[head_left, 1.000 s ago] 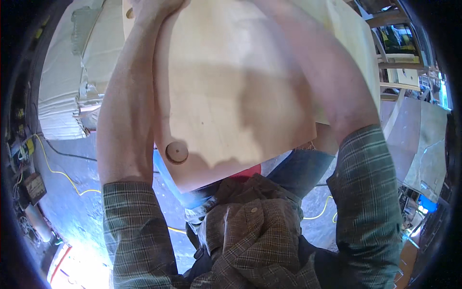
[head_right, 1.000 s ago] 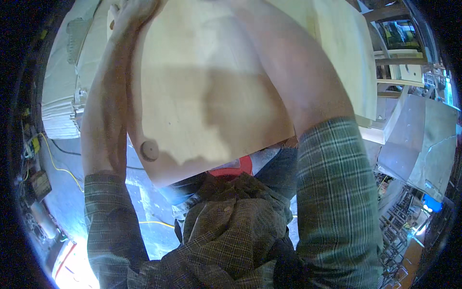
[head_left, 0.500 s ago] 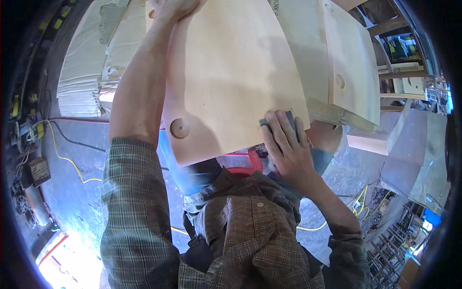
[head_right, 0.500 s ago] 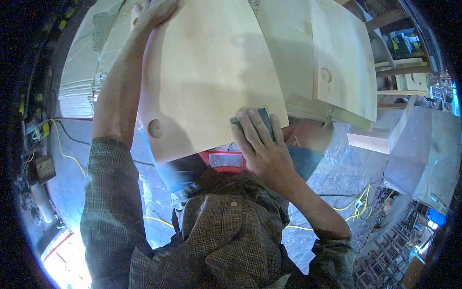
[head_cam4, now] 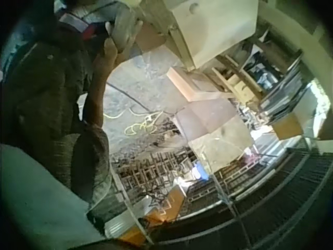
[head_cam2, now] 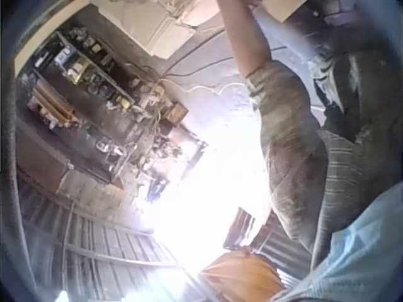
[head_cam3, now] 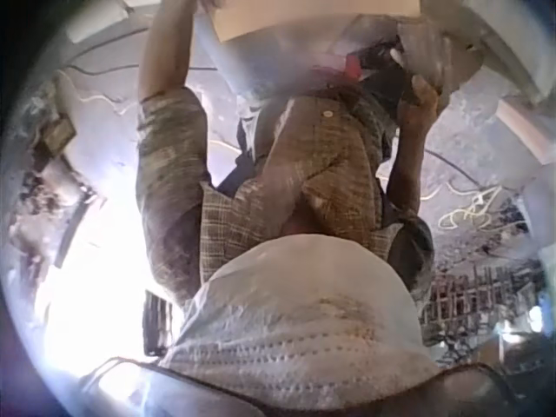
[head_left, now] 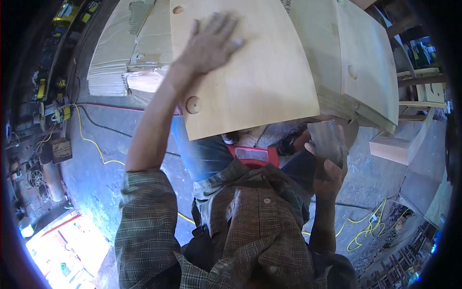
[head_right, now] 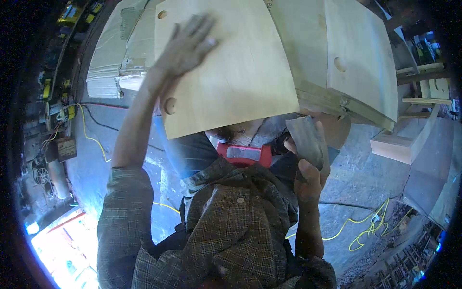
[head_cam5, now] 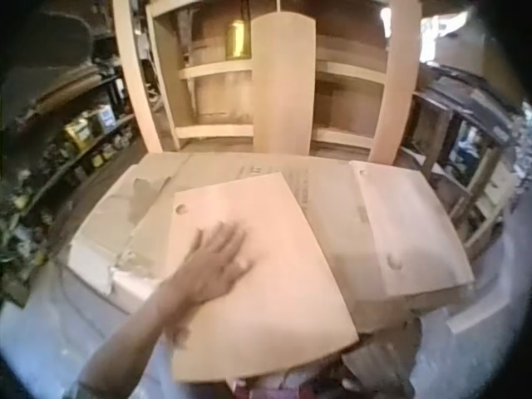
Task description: The person sits on the floor and sands the surface of several light-colored wooden boards using a sanding block. They hold each board on their lap, sand the face, flip it to sand the edges, and then move to the next board in the stack.
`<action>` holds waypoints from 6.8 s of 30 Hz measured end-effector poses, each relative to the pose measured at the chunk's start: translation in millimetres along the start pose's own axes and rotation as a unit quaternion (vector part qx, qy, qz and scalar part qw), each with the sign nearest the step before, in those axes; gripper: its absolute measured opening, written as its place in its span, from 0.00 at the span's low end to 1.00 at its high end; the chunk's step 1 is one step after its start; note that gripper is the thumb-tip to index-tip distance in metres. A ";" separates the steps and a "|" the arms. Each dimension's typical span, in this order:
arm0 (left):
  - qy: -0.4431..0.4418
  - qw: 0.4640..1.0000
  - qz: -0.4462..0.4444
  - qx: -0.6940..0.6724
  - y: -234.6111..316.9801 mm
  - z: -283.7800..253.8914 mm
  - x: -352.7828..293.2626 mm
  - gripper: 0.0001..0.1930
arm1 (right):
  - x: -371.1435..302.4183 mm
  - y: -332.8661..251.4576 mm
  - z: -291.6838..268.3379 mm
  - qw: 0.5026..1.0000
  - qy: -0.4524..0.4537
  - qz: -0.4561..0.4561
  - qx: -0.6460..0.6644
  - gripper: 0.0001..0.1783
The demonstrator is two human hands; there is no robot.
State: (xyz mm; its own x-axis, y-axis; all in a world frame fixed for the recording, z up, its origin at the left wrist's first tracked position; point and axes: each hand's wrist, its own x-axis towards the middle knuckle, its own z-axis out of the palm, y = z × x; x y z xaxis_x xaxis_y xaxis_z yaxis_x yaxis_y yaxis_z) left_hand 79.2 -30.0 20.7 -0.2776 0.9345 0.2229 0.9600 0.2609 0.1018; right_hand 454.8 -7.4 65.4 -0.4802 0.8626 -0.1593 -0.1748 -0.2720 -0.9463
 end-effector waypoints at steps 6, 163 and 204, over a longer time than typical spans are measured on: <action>-0.042 0.971 0.213 -0.100 92.2 -14.2 -30.8 0.33 | 1.5 2.7 -18.0 0.994 -0.060 -0.064 -0.072 0.48; 0.181 0.363 -0.196 -0.893 68.3 -8.7 -147.8 0.43 | 317.1 59.7 310.3 0.613 -0.314 -0.275 -0.671 0.39; 0.193 0.414 -0.226 -0.861 67.0 3.5 -148.3 0.42 | 82.4 25.7 116.6 0.547 -0.361 -0.262 -0.708 0.44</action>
State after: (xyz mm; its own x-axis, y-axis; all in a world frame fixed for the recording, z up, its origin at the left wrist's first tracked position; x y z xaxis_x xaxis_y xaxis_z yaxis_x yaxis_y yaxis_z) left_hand 184.9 -150.2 -8.9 -0.7180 0.6900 -0.0917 -0.5495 -0.4810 0.6832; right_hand 310.6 7.0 60.8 -0.9871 0.1311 -0.0923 0.1446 0.9766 -0.1593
